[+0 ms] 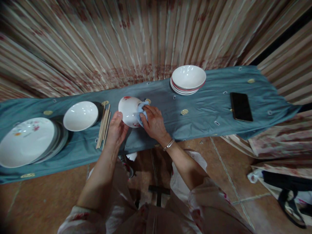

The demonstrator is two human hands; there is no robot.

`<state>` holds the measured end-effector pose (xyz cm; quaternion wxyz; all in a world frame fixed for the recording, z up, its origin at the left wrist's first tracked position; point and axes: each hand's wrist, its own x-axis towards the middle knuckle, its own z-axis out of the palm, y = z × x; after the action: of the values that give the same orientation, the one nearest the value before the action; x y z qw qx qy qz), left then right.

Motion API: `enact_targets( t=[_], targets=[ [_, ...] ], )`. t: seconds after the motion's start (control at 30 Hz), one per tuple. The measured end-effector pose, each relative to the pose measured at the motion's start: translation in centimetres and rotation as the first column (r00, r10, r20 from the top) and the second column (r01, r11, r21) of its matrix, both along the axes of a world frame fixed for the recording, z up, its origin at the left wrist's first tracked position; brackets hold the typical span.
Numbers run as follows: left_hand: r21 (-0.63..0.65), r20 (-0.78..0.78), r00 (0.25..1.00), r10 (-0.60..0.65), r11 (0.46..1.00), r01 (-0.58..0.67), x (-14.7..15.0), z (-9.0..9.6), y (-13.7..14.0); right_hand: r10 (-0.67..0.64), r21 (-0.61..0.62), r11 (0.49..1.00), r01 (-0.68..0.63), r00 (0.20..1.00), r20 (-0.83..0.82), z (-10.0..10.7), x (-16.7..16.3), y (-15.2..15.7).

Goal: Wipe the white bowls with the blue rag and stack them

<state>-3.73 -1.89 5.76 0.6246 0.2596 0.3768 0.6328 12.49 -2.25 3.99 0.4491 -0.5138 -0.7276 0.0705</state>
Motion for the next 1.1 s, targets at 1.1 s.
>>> enact_targets(
  t=[1.1],
  targets=[
    [0.017,-0.054,0.997,-0.053,0.998,0.054,0.4,0.3,-0.6,0.128,-0.033,0.991,-0.133,0.985,-0.112,0.7,-0.4,1.0]
  ],
)
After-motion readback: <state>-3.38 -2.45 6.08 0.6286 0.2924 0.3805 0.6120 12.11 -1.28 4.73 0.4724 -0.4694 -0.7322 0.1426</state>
